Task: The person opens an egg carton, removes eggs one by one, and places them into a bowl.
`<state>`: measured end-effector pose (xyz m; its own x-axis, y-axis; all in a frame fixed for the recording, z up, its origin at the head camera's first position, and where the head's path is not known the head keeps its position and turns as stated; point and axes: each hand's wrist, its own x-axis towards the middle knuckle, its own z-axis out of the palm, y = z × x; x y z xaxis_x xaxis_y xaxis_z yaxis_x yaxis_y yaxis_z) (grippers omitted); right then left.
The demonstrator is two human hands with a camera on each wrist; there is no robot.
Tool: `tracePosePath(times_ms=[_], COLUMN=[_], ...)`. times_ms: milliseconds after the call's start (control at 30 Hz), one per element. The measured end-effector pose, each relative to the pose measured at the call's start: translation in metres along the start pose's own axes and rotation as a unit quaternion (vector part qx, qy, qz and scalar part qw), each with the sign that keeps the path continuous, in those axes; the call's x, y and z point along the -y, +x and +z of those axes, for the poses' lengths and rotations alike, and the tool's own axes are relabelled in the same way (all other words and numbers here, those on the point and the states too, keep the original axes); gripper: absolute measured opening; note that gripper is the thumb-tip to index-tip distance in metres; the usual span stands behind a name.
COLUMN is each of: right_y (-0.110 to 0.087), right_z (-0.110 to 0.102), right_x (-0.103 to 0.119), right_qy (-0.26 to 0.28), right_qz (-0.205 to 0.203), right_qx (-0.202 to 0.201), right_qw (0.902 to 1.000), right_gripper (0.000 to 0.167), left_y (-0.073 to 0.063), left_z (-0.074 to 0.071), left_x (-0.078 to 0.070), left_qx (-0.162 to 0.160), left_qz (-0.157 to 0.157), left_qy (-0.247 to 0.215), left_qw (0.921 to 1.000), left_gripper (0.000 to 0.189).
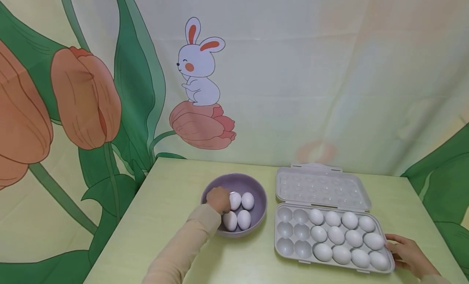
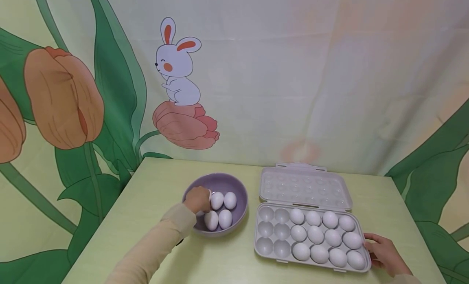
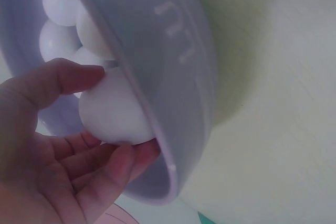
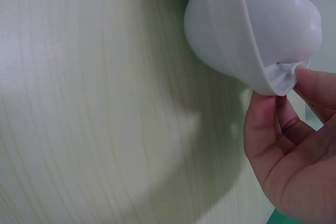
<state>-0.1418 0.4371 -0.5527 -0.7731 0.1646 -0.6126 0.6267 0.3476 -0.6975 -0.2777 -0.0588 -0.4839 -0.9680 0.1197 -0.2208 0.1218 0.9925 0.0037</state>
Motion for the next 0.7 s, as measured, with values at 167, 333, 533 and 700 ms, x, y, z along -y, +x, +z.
tracePosePath(times_ms=[167,333,533,700], right_y=[0.0,0.001,0.002,0.003], right_z=[0.0,0.0,-0.001,-0.001], right_x=[0.0,-0.001,-0.003,-0.003], right_qy=[0.001,0.004,0.006,0.006], right_qz=[0.001,0.001,-0.004,-0.004], right_qx=[0.003,0.001,0.001,0.001], right_qw=[1.0,1.0,1.0,1.0], right_gripper=[0.061,0.061,0.062,0.062], left_y=[0.001,0.002,0.003,0.003], left_z=[0.004,0.007,0.01,0.012], left_x=[0.002,0.004,0.007,0.009], left_qx=[-0.001,-0.003,0.0,0.0], left_qz=[-0.003,-0.007,-0.013,-0.014], left_qy=[0.0,-0.007,-0.014,-0.012], left_qw=[1.0,1.0,0.9998,0.9998], left_gripper=[0.015,0.019,0.021,0.014])
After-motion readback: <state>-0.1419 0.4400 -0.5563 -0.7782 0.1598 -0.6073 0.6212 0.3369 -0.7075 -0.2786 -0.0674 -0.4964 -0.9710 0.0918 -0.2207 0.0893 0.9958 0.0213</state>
